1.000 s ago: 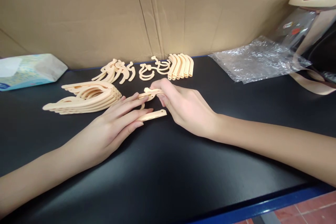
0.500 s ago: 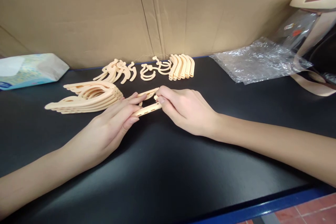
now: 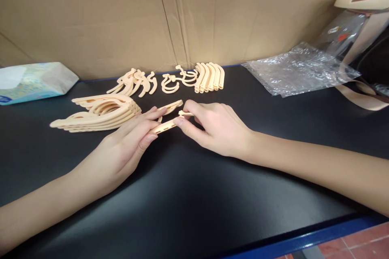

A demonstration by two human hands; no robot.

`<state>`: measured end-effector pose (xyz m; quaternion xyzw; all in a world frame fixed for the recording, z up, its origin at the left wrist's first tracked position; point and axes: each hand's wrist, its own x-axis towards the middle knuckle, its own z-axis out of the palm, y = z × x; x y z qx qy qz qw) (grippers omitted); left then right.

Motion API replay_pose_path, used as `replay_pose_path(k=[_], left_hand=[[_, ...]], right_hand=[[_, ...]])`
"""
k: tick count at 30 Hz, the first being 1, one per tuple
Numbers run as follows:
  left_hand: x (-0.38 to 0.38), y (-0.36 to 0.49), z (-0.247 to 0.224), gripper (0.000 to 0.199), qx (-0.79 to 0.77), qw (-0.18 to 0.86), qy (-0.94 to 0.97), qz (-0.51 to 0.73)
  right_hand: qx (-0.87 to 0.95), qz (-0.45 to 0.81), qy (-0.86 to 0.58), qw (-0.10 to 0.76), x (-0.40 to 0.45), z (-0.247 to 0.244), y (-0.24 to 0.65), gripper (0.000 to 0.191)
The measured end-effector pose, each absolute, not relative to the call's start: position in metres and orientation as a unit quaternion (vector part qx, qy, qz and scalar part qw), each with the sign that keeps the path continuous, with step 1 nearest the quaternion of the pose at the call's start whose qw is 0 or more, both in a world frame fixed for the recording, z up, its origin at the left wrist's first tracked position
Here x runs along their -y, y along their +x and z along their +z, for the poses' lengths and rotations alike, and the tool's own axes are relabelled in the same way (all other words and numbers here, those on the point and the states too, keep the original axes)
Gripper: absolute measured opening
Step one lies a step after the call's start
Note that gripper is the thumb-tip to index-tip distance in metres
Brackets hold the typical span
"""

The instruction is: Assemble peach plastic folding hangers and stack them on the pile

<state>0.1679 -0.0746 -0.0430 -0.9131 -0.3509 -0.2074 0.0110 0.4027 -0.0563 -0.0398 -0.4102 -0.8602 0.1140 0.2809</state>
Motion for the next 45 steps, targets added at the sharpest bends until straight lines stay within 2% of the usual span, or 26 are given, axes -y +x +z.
replay_pose_path(k=[18, 27, 33, 45], left_hand=[[0.0745, 0.1685, -0.0420, 0.028, 0.360, -0.012, -0.911, -0.201], [0.0727, 0.1675, -0.0410, 0.024, 0.362, -0.015, -0.909, -0.206], [0.0727, 0.1666, -0.0427, 0.024, 0.352, -0.001, -0.913, -0.209], [0.0728, 0.1681, -0.0435, 0.023, 0.342, 0.015, -0.919, -0.194]], right_hand=[[0.872, 0.128, -0.407, 0.241, 0.0533, -0.0367, 0.4050, 0.054], [0.884, 0.079, -0.393, 0.239, 0.0489, -0.0378, 0.4110, 0.042], [0.877, 0.098, -0.398, 0.251, 0.0488, -0.0395, 0.4088, 0.041], [0.897, 0.134, -0.360, 0.219, 0.0476, -0.0374, 0.4113, 0.038]])
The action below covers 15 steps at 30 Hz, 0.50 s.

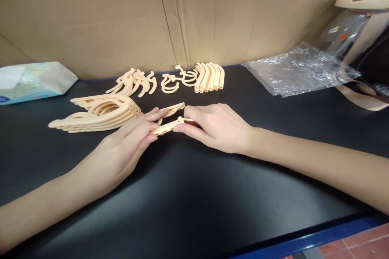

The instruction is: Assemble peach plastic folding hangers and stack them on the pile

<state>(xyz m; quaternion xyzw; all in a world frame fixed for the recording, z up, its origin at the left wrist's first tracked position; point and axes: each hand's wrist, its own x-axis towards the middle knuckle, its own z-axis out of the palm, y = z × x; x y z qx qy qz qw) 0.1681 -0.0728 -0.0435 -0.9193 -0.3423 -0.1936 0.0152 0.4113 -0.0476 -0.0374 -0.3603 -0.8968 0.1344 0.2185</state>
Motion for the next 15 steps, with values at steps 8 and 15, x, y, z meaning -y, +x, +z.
replay_pose_path(k=[8, 15], left_hand=[[0.0727, 0.1661, -0.0435, 0.024, 0.347, 0.007, -0.917, -0.198], [0.0736, 0.1668, -0.0427, 0.024, 0.348, -0.002, -0.919, -0.184]], right_hand=[[0.894, 0.133, -0.364, 0.224, 0.0469, -0.0363, 0.4118, 0.045], [0.902, 0.120, -0.359, 0.210, 0.0469, -0.0370, 0.4116, 0.043]])
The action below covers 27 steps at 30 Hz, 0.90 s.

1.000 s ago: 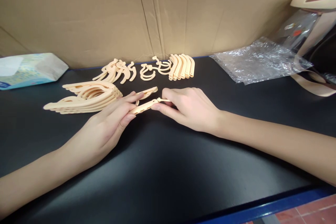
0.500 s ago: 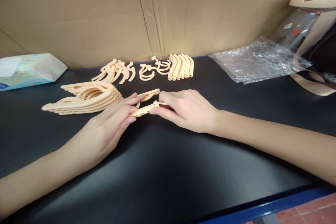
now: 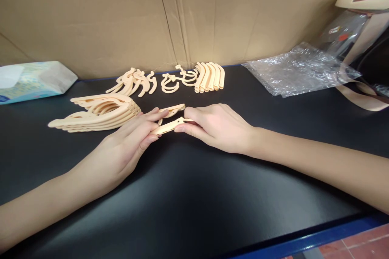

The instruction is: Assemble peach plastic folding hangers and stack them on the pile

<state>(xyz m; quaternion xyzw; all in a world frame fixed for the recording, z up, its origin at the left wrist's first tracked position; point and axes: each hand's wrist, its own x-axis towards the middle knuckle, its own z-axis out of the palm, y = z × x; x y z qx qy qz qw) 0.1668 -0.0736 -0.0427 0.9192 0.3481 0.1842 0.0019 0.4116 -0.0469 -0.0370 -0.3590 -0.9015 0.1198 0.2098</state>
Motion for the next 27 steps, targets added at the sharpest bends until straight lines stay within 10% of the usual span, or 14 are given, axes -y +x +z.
replay_pose_path(k=[27], left_hand=[[0.0729, 0.1670, -0.0411, 0.026, -0.341, -0.017, 0.925, 0.168]], right_hand=[[0.904, -0.271, -0.284, 0.170, 0.0505, -0.0356, 0.4117, 0.051]])
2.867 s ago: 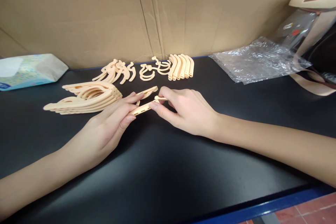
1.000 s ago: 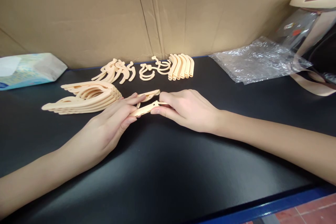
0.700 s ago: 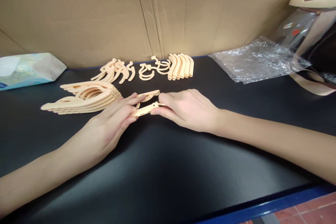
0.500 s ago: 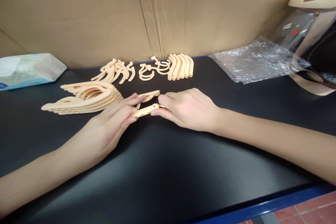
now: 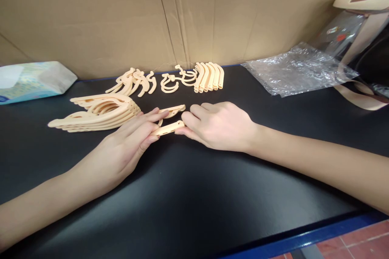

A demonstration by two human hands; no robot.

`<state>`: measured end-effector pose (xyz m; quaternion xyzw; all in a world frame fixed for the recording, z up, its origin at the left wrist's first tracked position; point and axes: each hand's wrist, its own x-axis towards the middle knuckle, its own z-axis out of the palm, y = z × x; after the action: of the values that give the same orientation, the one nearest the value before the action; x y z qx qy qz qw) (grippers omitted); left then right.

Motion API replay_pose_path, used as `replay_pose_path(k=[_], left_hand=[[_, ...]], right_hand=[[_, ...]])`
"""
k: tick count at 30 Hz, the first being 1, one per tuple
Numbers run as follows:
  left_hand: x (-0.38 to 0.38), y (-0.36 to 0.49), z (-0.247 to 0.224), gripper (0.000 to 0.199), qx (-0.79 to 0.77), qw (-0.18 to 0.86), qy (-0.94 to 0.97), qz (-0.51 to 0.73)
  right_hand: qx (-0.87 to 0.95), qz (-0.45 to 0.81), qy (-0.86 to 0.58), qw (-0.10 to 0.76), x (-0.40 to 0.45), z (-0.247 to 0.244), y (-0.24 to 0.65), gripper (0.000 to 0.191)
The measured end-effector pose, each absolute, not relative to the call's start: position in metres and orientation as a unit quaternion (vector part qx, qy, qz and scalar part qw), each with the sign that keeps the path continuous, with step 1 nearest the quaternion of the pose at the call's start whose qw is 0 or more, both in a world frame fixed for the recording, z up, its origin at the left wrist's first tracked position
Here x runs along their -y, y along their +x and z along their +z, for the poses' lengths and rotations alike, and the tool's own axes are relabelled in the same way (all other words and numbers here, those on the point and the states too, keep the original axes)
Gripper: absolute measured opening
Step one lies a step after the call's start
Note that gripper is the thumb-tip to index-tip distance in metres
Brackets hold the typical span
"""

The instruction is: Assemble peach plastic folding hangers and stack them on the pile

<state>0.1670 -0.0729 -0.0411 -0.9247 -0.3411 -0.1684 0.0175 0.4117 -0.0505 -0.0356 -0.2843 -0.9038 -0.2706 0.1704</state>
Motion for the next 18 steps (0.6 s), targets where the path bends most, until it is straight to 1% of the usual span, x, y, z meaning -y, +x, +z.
replay_pose_path(k=[8, 18], left_hand=[[0.0725, 0.1676, -0.0421, 0.022, 0.325, 0.028, -0.928, -0.178], [0.0726, 0.1678, -0.0395, 0.020, 0.313, 0.032, -0.932, -0.182]], right_hand=[[0.888, -0.327, -0.251, 0.204, 0.0512, -0.0362, 0.4122, 0.043], [0.886, -0.332, -0.236, 0.220, 0.0520, -0.0363, 0.4108, 0.039]])
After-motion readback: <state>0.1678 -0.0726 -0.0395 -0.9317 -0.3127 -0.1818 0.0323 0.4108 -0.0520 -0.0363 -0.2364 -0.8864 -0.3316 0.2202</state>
